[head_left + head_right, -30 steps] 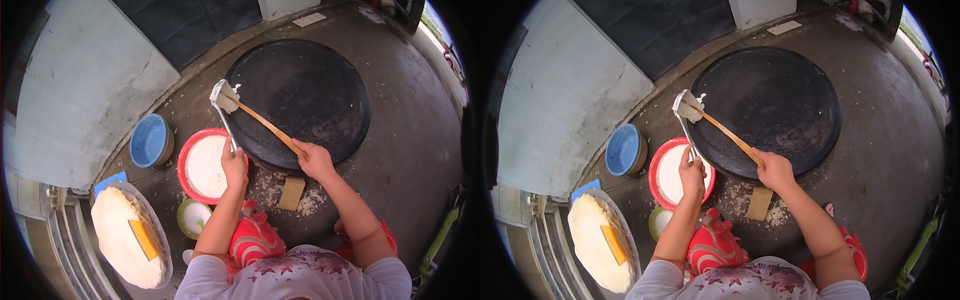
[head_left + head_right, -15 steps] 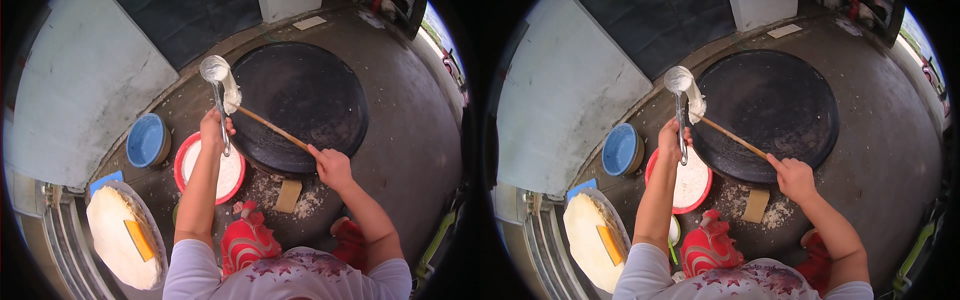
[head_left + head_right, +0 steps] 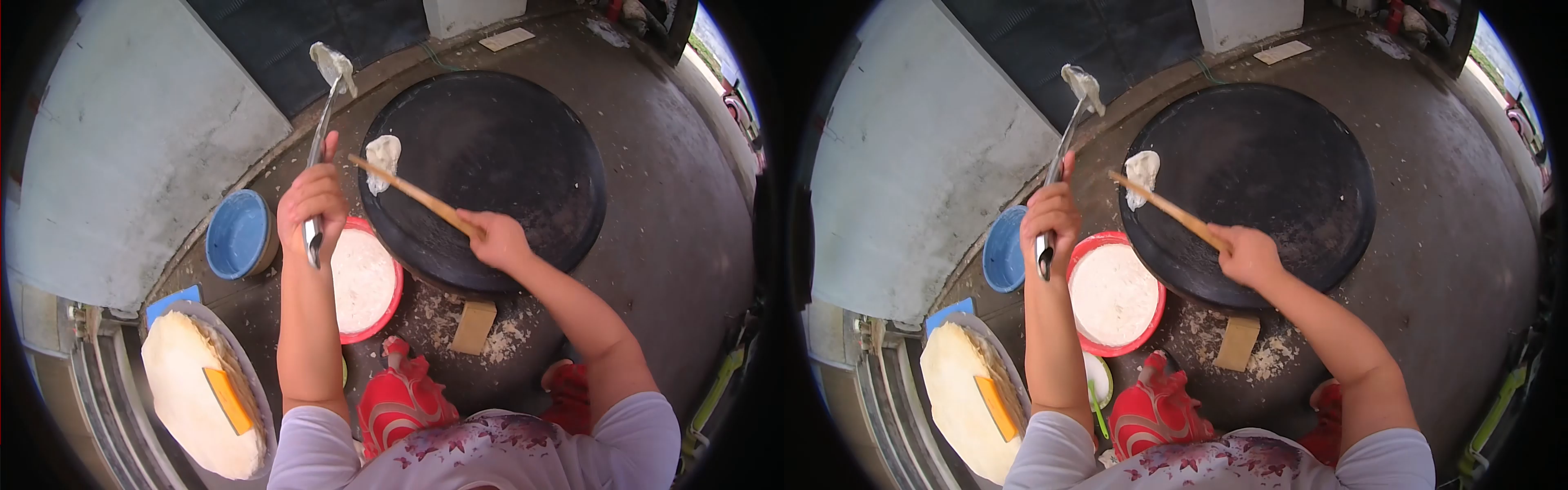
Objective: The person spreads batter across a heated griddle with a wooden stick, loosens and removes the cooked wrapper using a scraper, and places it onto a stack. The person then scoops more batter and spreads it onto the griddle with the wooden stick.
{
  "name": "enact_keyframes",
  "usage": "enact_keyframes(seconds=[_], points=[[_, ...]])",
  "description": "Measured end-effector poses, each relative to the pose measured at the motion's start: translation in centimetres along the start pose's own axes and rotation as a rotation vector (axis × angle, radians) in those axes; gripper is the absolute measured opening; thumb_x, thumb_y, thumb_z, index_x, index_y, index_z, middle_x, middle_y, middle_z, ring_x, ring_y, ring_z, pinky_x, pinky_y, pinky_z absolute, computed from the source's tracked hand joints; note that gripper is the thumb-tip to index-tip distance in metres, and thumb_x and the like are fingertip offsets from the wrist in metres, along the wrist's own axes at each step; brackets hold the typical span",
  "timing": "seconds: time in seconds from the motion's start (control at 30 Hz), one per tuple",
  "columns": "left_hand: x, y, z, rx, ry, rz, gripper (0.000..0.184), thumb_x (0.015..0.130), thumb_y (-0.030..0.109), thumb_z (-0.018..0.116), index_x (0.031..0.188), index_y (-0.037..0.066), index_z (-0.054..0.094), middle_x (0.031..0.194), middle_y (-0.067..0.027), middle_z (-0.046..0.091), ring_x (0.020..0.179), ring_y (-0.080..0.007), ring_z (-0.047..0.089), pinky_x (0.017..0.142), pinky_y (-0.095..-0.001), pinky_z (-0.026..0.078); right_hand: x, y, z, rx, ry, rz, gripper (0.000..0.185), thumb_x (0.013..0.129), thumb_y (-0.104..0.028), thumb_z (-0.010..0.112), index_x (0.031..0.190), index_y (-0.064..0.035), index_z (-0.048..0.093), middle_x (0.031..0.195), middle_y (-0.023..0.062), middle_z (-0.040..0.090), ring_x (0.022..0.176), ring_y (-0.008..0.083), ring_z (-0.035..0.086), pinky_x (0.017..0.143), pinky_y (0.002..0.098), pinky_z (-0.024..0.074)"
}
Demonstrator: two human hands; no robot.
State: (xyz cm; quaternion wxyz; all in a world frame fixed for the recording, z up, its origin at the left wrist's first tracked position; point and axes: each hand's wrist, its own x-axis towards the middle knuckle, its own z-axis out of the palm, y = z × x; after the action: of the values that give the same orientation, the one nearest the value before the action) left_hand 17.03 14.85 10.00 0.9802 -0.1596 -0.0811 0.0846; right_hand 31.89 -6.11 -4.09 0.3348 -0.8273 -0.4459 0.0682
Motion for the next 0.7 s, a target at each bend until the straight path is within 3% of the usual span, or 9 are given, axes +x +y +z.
enact_keyframes(seconds=[0.07, 0.17, 0.23, 0.3, 0.33, 0.47, 0.57, 0.63, 0.7], points=[[-1.6, -0.2, -0.4, -0.032, -0.042, 0.027, 0.047, 0.085, -0.005, 0.030, 0.130, -0.009, 0.022, 0.062, -0.0064, 0.044, 0.043, -0.0112, 0.044, 0.033, -0.0228, 0.040, -0.9, -0.3, 0.2, -0.341, -0.055, -0.200, 0.049, 0.067, -0.009, 0.057, 0.115, -0.0153, 0.056, 0.077, 0.0084, 0.056, 0.069, 0.0247, 0.058, 0.062, 0.0360, 0.0484], [-4.4, -0.7, -1.4, -0.126, -0.068, 0.093, 0.048, 0.084, -0.005, 0.031, 0.131, -0.009, 0.022, 0.060, -0.0070, 0.043, 0.041, -0.0119, 0.045, 0.032, -0.0234, 0.040, 2.4, 1.0, -0.1, -0.561, 0.083, -0.242, 0.053, 0.064, -0.011, 0.060, 0.117, -0.0143, 0.054, 0.076, 0.0069, 0.054, 0.067, 0.0224, 0.057, 0.062, 0.0342, 0.0484], [-6.9, -0.4, -1.7, -0.137, -0.070, 0.139, 0.048, 0.084, -0.005, 0.031, 0.131, -0.009, 0.023, 0.059, -0.0064, 0.042, 0.040, -0.0117, 0.044, 0.032, -0.0228, 0.040, 2.6, 0.6, 0.0, -0.485, 0.064, -0.093, 0.051, 0.065, -0.009, 0.058, 0.115, -0.0142, 0.055, 0.078, 0.0083, 0.056, 0.071, 0.0227, 0.059, 0.067, 0.0335, 0.0485], [-10.0, -0.3, -2.4, -0.118, -0.046, 0.208, 0.047, 0.084, -0.005, 0.031, 0.130, -0.009, 0.023, 0.060, -0.0059, 0.043, 0.041, -0.0106, 0.044, 0.032, -0.0225, 0.039, 0.6, 0.5, 1.3, 0.462, -0.126, 0.195, 0.047, 0.066, -0.008, 0.055, 0.113, -0.0140, 0.057, 0.081, 0.0100, 0.059, 0.075, 0.0230, 0.060, 0.071, 0.0326, 0.0482], [-11.5, 0.0, -2.9, -0.102, -0.007, 0.234, 0.046, 0.084, -0.003, 0.031, 0.129, -0.010, 0.025, 0.061, -0.0050, 0.042, 0.042, -0.0093, 0.043, 0.033, -0.0211, 0.039, -0.9, -0.4, 1.2, 0.229, -0.066, 0.063, 0.045, 0.067, -0.009, 0.051, 0.111, -0.0145, 0.059, 0.084, 0.0113, 0.061, 0.079, 0.0228, 0.061, 0.075, 0.0321, 0.0476], [-16.6, 1.6, -6.6, -0.138, 0.161, 0.415, 0.044, 0.084, -0.002, 0.031, 0.127, -0.011, 0.027, 0.062, -0.0036, 0.043, 0.043, -0.0087, 0.044, 0.034, -0.0219, 0.039, 1.4, 1.4, 1.0, -0.543, 0.126, -0.248, 0.051, 0.064, -0.010, 0.058, 0.115, -0.0088, 0.052, 0.072, 0.0074, 0.051, 0.062, 0.0229, 0.055, 0.054, 0.0346, 0.0453], [-20.0, 2.5, -9.9, -0.208, 0.272, 0.478, 0.044, 0.083, -0.002, 0.033, 0.127, -0.010, 0.029, 0.062, -0.0025, 0.044, 0.044, -0.0086, 0.044, 0.036, -0.0211, 0.040, 4.0, 0.9, 0.6, -0.313, 0.144, 0.014, 0.044, 0.066, -0.008, 0.055, 0.110, -0.0113, 0.057, 0.076, 0.0106, 0.055, 0.070, 0.0266, 0.058, 0.062, 0.0364, 0.0477], [-22.4, 2.6, -12.0, -0.230, 0.368, 0.551, 0.044, 0.084, -0.002, 0.034, 0.127, -0.009, 0.030, 0.062, -0.0019, 0.044, 0.044, -0.0086, 0.044, 0.037, -0.0211, 0.041, 1.8, 0.7, 2.0, -0.004, 0.112, 0.037, 0.043, 0.066, -0.008, 0.055, 0.108, -0.0131, 0.060, 0.076, 0.0108, 0.056, 0.073, 0.0274, 0.059, 0.064, 0.0358, 0.0488], [-24.4, 2.9, -14.3, -0.289, 0.420, 0.564, 0.041, 0.086, 0.001, 0.033, 0.126, -0.008, 0.031, 0.062, -0.0017, 0.045, 0.044, -0.0094, 0.044, 0.037, -0.0217, 0.041, -0.2, -0.1, 1.4, -0.207, -0.018, -0.098, 0.046, 0.064, -0.008, 0.056, 0.110, -0.0130, 0.059, 0.075, 0.0094, 0.054, 0.070, 0.0249, 0.059, 0.061, 0.0348, 0.0486]])
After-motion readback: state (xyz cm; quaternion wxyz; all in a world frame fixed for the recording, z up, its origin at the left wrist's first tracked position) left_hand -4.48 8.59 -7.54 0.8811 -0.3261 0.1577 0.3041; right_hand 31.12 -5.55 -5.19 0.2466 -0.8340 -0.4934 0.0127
